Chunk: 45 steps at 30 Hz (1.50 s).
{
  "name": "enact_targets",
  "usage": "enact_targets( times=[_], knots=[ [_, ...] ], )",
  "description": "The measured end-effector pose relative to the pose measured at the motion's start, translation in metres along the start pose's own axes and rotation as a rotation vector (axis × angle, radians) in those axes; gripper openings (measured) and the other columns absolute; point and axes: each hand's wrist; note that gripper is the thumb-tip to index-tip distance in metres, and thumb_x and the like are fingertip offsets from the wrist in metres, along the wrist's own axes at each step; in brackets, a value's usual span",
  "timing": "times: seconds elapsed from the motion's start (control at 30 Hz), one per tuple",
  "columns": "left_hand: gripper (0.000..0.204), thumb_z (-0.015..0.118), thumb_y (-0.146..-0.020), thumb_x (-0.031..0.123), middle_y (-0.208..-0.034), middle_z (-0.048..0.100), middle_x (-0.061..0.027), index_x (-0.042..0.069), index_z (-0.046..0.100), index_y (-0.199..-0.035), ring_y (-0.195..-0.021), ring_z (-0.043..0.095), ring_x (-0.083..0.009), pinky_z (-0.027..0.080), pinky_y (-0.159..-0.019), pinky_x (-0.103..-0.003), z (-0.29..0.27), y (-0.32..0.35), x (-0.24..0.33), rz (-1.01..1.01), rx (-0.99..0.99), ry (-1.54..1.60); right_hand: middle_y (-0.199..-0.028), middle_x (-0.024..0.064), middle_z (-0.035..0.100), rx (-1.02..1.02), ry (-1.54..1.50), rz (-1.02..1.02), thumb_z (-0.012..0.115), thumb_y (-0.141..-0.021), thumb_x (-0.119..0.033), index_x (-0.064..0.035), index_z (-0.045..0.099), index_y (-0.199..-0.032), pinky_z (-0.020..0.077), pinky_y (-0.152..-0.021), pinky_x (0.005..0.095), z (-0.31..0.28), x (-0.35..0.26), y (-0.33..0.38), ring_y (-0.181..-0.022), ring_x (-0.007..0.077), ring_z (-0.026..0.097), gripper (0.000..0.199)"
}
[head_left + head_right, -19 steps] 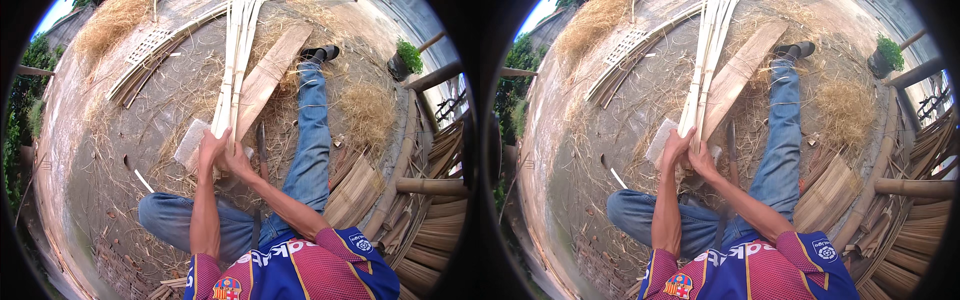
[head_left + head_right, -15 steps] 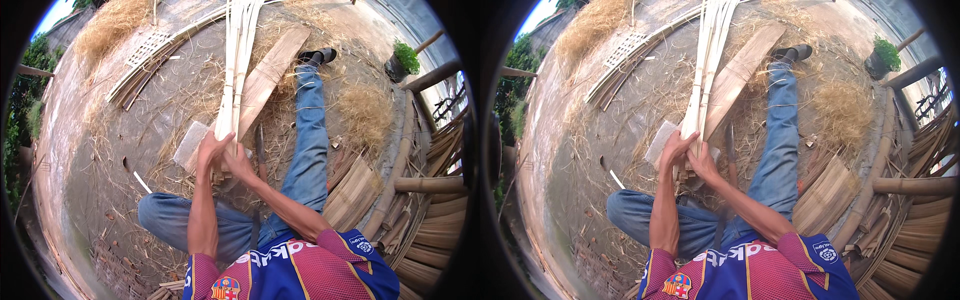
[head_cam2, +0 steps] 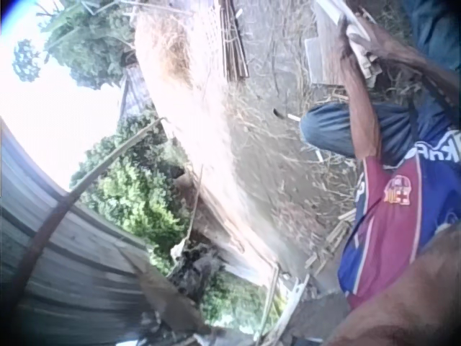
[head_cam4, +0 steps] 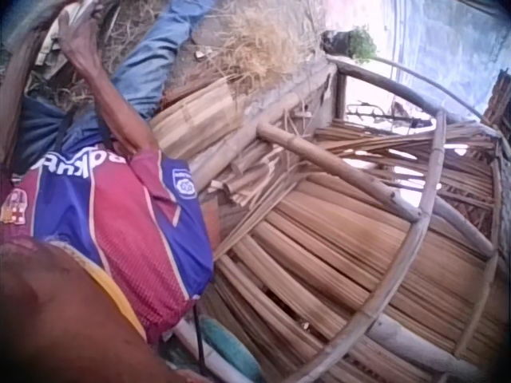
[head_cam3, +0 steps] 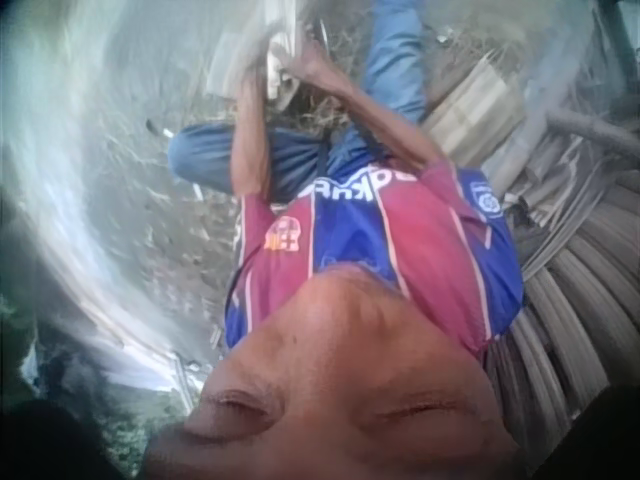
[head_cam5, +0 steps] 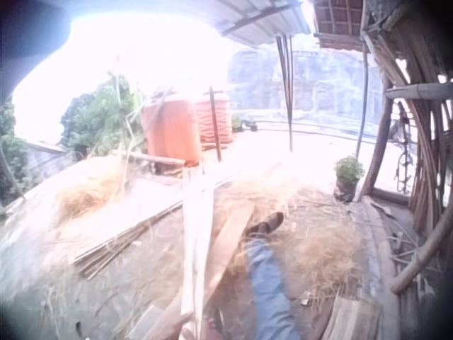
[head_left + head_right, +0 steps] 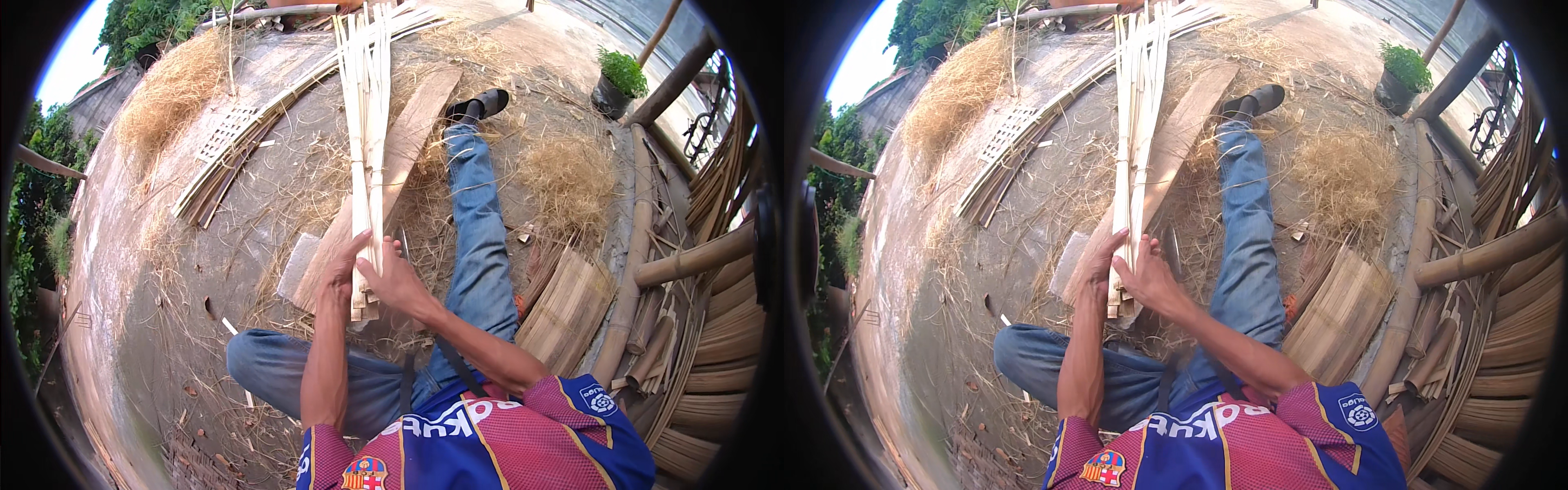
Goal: The person sits on the ground and bundles thin bamboo strips together using a thin cord. They align the strips, wrap the cord around them multiple times, and tie knots to secure the bundle.
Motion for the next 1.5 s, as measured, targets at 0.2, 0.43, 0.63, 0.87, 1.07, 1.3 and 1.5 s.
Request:
enact_targets(
  times=[0.2, 0.43, 0.63, 0.87, 1.07, 1.3, 1.5],
  knots=[
    [0.04, 0.068, -0.096, 0.023, -0.105, 0.069, -0.0155, -0.002, 0.056, -0.125, -0.087, 0.072, -0.0235, 0.063, -0.079, -0.037, -0.024, 0.022, -0.003, -0.035, 0.104, -0.149, -0.079, 0.0262, 0.07, -0.485, 0.073, 0.064, 0.051, -0.096, -0.064, 0.0122, 0.059, -0.101, 0.057, -0.079, 0.048, -0.073, -0.037, 0.009, -0.079, 0.0425, 0.072, 0.076],
    [0.052, 0.069, -0.094, 0.02, -0.099, 0.067, -0.0162, -0.002, 0.043, -0.134, -0.079, 0.071, -0.0208, 0.064, -0.067, -0.034, -0.004, 0.166, 0.016, -0.128, 0.195, -0.169, -0.091, 0.013, 0.07, -0.184, -0.656, 0.273, 0.045, -0.09, -0.081, 0.0022, 0.065, -0.109, 0.0618, -0.069, 0.0326, -0.115, 0.055, -0.092, -0.085, 0.0196, 0.073, 0.087],
    [0.072, 0.077, -0.084, 0.014, -0.097, 0.067, -0.0208, 0.002, 0.036, -0.142, -0.08, 0.072, -0.0312, 0.062, -0.072, -0.045, 0.016, 0.329, -0.007, -0.336, 0.393, -0.206, -0.143, 0.0259, 0.047, -0.347, -0.999, 0.314, 0.051, -0.083, -0.085, 0.0042, 0.029, -0.152, 0.0527, -0.1, 0.0466, 0.006, 0.05, -0.139, -0.132, 0.0391, 0.05, 0.116],
    [0.1, 0.082, -0.081, 0.044, -0.127, 0.065, -0.0182, 0.02, 0.025, -0.159, -0.089, 0.07, -0.0411, 0.059, -0.085, -0.052, -0.025, 0.447, -0.139, -0.505, 0.434, -0.428, -0.134, 0.0161, 0.06, -0.503, -1.633, 0.472, 0.06, -0.094, -0.06, -0.0025, 0.047, -0.144, 0.0545, -0.1, 0.041, 0.068, -0.001, -0.071, -0.118, 0.0248, 0.064, 0.077],
    [0.093, 0.084, -0.081, 0.037, -0.119, 0.068, -0.0186, 0.013, 0.032, -0.154, -0.088, 0.071, -0.0335, 0.059, -0.083, -0.044, -0.042, 0.448, -0.144, -0.636, 0.224, -0.345, -0.12, 0.0166, 0.066, -0.454, -1.785, 0.456, 0.065, -0.094, -0.049, 0.0002, 0.05, -0.139, 0.0582, -0.094, 0.0385, 0.068, 0.019, -0.054, -0.104, 0.023, 0.069, 0.068],
    [0.085, 0.086, -0.081, 0.029, -0.11, 0.071, -0.0191, 0.004, 0.041, -0.148, -0.086, 0.072, -0.0247, 0.059, -0.081, -0.035, -0.056, 0.468, -0.145, -0.632, 0.011, -0.541, -0.125, 0.0287, 0.063, -0.672, -1.941, 0.401, 0.052, -0.098, -0.052, 0.0048, 0.046, -0.141, 0.0614, -0.088, 0.0411, 0.074, 0.008, -0.042, -0.105, 0.0337, 0.07, 0.072],
    [0.048, 0.077, -0.091, 0.024, -0.093, 0.075, -0.0123, -0.002, 0.063, -0.128, -0.093, 0.072, -0.0156, 0.056, -0.084, -0.029, 0.032, 0.347, 0.04, -0.429, 0.669, -1.005, -0.118, 0.0235, 0.066, -0.606, -1.691, 0.401, 0.044, -0.103, -0.046, 0.0044, 0.052, -0.133, 0.0607, -0.088, 0.0393, 0.07, 0.027, -0.049, -0.103, 0.028, 0.07, 0.059]
  ],
)
Point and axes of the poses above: each hand's wrist, its own y-axis away from the middle knuckle, its own z-axis out of the palm, x = y × z
